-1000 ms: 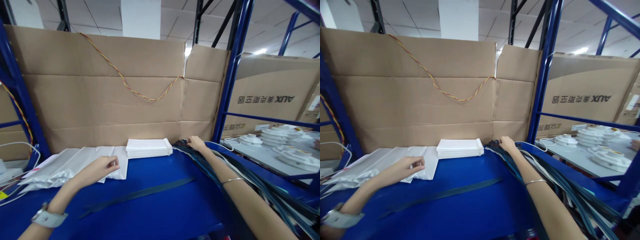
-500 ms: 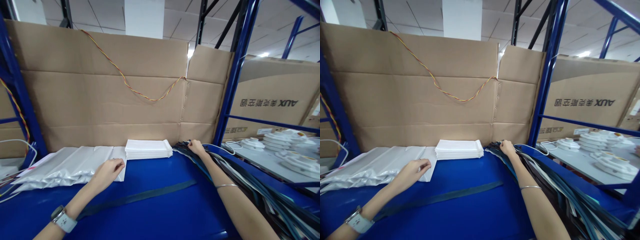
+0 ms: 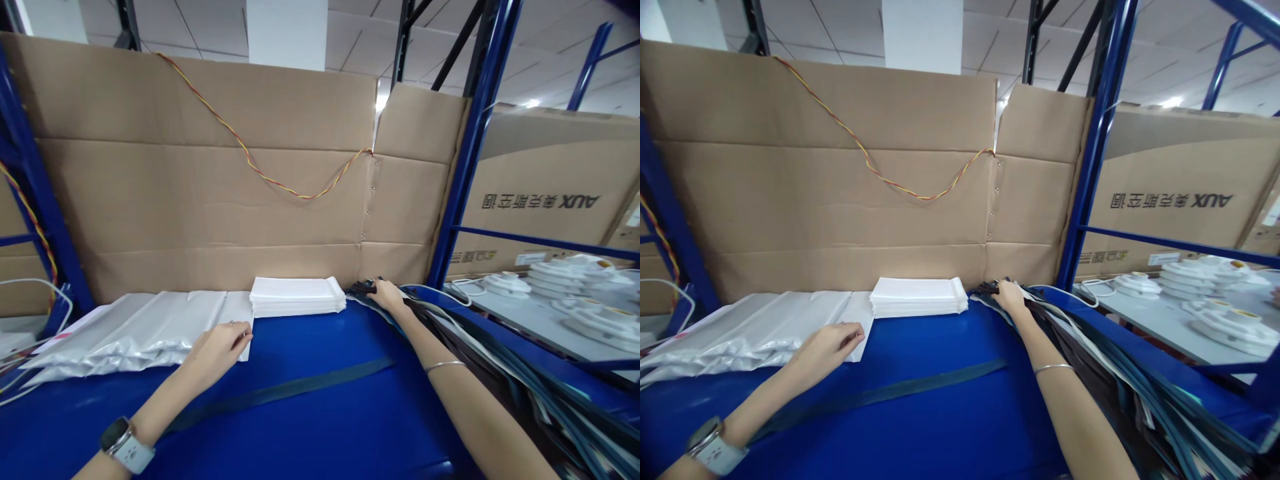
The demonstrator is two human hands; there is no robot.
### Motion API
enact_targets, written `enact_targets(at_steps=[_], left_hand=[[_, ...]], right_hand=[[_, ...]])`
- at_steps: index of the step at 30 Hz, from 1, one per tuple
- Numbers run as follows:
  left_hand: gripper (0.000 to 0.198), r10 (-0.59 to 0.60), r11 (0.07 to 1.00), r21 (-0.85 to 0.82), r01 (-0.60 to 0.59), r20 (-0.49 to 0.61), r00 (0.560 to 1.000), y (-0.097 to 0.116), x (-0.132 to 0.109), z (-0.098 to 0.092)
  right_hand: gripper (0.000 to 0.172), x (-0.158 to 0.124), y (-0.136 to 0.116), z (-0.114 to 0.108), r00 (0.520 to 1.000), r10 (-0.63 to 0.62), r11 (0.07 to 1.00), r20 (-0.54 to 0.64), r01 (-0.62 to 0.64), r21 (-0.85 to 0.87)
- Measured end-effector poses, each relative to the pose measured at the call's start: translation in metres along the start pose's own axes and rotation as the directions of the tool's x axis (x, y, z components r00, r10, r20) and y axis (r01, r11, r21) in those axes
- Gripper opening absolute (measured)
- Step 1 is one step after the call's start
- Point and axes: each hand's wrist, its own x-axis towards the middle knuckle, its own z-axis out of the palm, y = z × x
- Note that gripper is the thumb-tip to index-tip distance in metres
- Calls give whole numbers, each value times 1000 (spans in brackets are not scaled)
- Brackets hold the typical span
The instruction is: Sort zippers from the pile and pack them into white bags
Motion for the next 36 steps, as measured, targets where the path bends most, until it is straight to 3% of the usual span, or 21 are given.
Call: enact_targets(at_steps=[7, 13, 17, 22, 28, 34, 36], left_hand=[[31, 3, 1000, 13, -3, 0, 1000, 1, -1, -1], [30, 8, 1000, 22, -8, 13, 1000, 3, -2, -2], [29, 12, 1000, 14, -12, 16, 1000, 4, -2, -2], [29, 18, 1000, 15, -18, 23, 1000, 3, -2, -1], [29, 25, 999, 35, -26, 26, 999, 1, -3, 1], [30, 32, 998, 46, -34, 35, 999, 0, -3, 1], [30, 35, 998, 49, -37, 35, 999, 0, -4, 2]], right_hand=[[17, 6, 7, 1, 999, 12, 999, -32, -11, 49], [39, 17, 23, -16, 990, 95, 990, -104, -83, 112], [45, 15, 25, -19, 993, 94, 989, -72, -85, 121], [32, 6, 16, -9, 993, 116, 990, -3, -115, 81], [35, 2, 7, -6, 991, 132, 987, 23, -134, 84], [24, -2, 7, -22, 991, 125, 957, 41, -131, 257], [27, -2, 10, -29, 993, 101, 931, 61, -116, 347]])
